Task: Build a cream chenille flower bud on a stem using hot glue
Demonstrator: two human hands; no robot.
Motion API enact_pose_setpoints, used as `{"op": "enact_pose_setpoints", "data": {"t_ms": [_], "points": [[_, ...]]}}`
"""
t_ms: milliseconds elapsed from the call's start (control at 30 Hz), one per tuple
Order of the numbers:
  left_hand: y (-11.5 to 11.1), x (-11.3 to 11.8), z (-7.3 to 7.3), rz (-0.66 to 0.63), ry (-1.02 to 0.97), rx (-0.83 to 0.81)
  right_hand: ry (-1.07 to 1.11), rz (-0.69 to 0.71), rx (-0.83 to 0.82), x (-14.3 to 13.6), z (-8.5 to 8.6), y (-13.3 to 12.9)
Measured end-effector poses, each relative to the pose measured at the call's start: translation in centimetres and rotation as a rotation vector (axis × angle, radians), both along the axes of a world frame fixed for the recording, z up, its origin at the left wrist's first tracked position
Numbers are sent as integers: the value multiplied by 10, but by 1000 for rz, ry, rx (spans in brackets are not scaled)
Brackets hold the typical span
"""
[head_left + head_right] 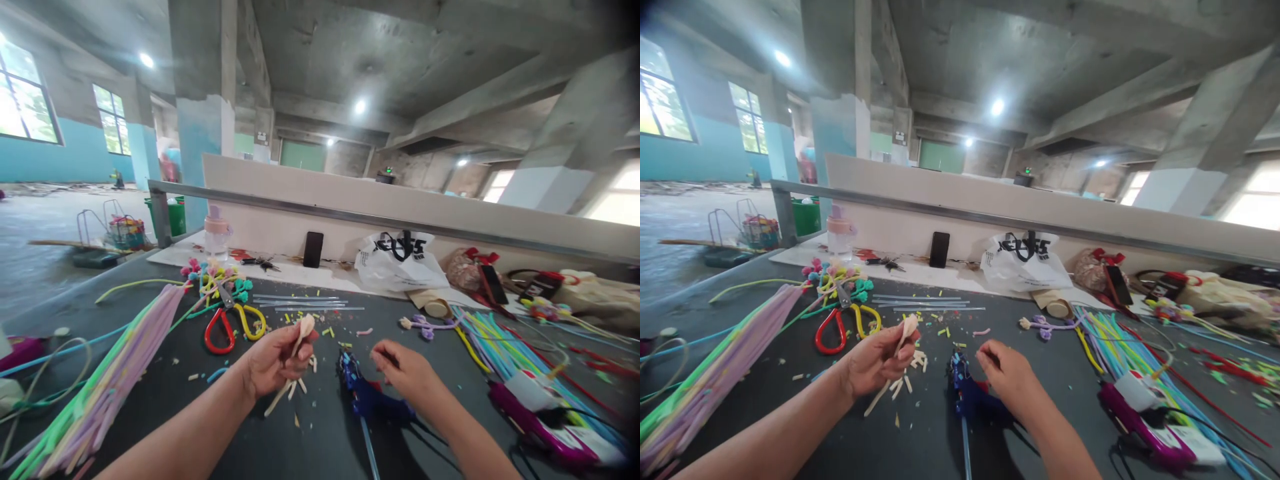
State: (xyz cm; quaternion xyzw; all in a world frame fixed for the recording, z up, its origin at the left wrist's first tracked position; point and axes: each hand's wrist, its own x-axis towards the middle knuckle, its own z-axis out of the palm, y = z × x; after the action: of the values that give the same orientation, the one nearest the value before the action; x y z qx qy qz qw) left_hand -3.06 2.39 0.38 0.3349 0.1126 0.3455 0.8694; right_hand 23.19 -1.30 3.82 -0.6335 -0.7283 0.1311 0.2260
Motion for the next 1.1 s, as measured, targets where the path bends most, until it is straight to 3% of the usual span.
{"op": "enact_pose_setpoints", "data": {"t_ms": [333,667,933,1100], "points": [[-2,-1,3,113,-31,26,-214,123,-291,12,3,-13],[-3,1,2,188,-26,8,-435,-4,-321,10,1,-19],[-3,2,1,221,22,-31,-349,59,-291,10,-4,-18],[-4,3,2,231,42,-32,-208,56,-225,24,5,-14]]}}
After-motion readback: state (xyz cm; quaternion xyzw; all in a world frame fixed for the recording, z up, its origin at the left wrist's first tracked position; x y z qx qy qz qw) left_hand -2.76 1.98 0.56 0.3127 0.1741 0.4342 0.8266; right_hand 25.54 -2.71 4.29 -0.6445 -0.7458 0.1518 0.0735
